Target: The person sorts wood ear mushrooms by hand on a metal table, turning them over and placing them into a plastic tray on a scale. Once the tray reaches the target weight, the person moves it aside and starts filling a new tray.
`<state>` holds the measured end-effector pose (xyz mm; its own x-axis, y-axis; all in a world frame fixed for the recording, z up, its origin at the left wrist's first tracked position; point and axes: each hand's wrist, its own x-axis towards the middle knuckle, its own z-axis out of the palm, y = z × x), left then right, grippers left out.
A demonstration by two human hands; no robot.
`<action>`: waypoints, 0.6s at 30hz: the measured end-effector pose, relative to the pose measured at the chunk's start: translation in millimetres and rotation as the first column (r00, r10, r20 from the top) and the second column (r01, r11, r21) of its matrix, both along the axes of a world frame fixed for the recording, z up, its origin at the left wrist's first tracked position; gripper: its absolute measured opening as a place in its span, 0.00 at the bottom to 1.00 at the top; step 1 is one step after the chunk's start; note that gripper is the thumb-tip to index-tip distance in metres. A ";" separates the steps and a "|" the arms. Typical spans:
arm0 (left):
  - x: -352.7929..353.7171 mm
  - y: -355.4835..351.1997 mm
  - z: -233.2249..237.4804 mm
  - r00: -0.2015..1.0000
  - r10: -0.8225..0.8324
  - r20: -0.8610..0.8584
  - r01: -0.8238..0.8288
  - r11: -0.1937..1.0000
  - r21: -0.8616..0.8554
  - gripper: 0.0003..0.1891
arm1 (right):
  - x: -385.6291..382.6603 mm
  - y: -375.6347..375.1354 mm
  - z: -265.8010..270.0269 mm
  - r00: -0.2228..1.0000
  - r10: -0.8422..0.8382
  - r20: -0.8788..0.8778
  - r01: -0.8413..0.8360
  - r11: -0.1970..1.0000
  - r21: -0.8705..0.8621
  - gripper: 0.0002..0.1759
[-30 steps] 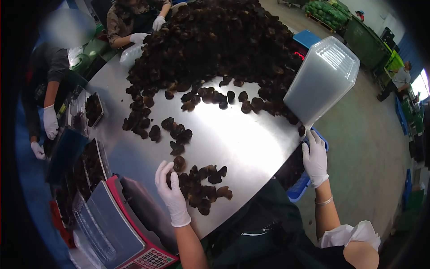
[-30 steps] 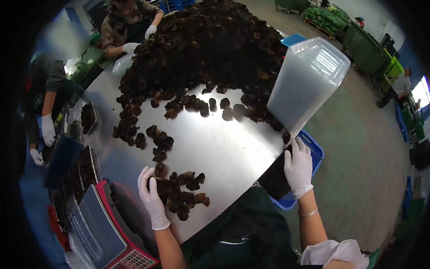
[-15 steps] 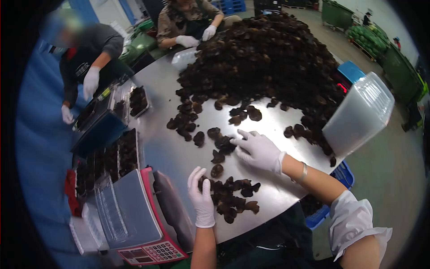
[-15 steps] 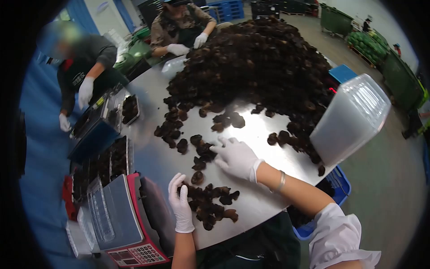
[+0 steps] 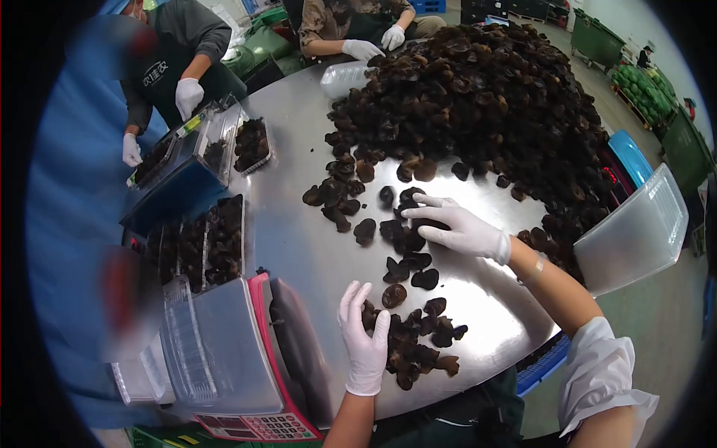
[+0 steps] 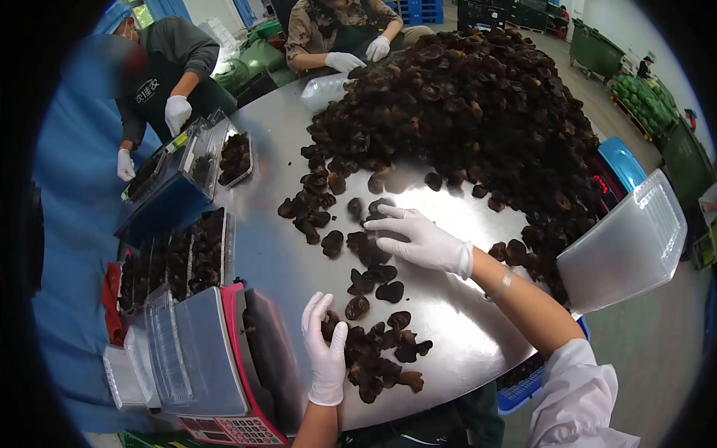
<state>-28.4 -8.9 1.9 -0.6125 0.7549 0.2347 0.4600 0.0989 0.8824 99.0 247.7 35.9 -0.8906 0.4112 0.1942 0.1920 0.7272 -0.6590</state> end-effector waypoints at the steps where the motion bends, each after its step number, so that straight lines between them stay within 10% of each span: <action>1: -1.7 -0.1 0.6 1.000 -0.006 0.004 0.006 1.000 -0.010 0.26 | 2.8 1.5 16.3 0.998 0.033 -0.053 -0.036 0.998 -0.051 0.24; 2: -1.7 0.4 1.4 1.000 -0.005 0.011 0.006 1.000 -0.020 0.26 | 5.7 2.9 40.7 0.985 -0.162 0.061 0.169 0.977 -0.131 0.23; 4: 0.3 -0.3 3.5 0.996 0.008 0.090 -0.007 1.000 -0.006 0.26 | 6.4 69.1 4.0 0.903 -0.306 -0.302 0.240 0.941 -0.237 0.21; 5: 0.3 -0.5 4.3 0.995 0.009 0.097 -0.007 1.000 -0.016 0.26 | 12.1 102.4 0.9 0.875 -0.369 -0.313 0.417 0.904 0.099 0.22; 6: 0.2 0.5 5.0 0.998 0.009 0.067 -0.007 1.000 -0.026 0.26 | 21.4 120.6 -18.2 0.750 -0.571 -0.333 0.650 0.544 0.531 0.27; 7: 0.9 0.2 5.6 0.999 0.005 0.039 -0.004 0.999 -0.037 0.27 | 24.6 144.4 -44.8 0.658 -0.681 -0.321 0.706 0.408 0.580 0.33; 11: 1.6 0.2 8.9 0.997 0.006 0.079 0.001 0.996 -0.085 0.26 | 7.7 92.9 -36.7 0.761 -0.648 0.037 0.541 0.664 0.517 0.37; 18: 0.9 -0.2 7.1 0.998 -0.016 0.059 0.021 0.996 -0.090 0.26 | -14.3 -58.2 -13.8 0.973 -0.122 0.197 0.066 0.962 0.266 0.35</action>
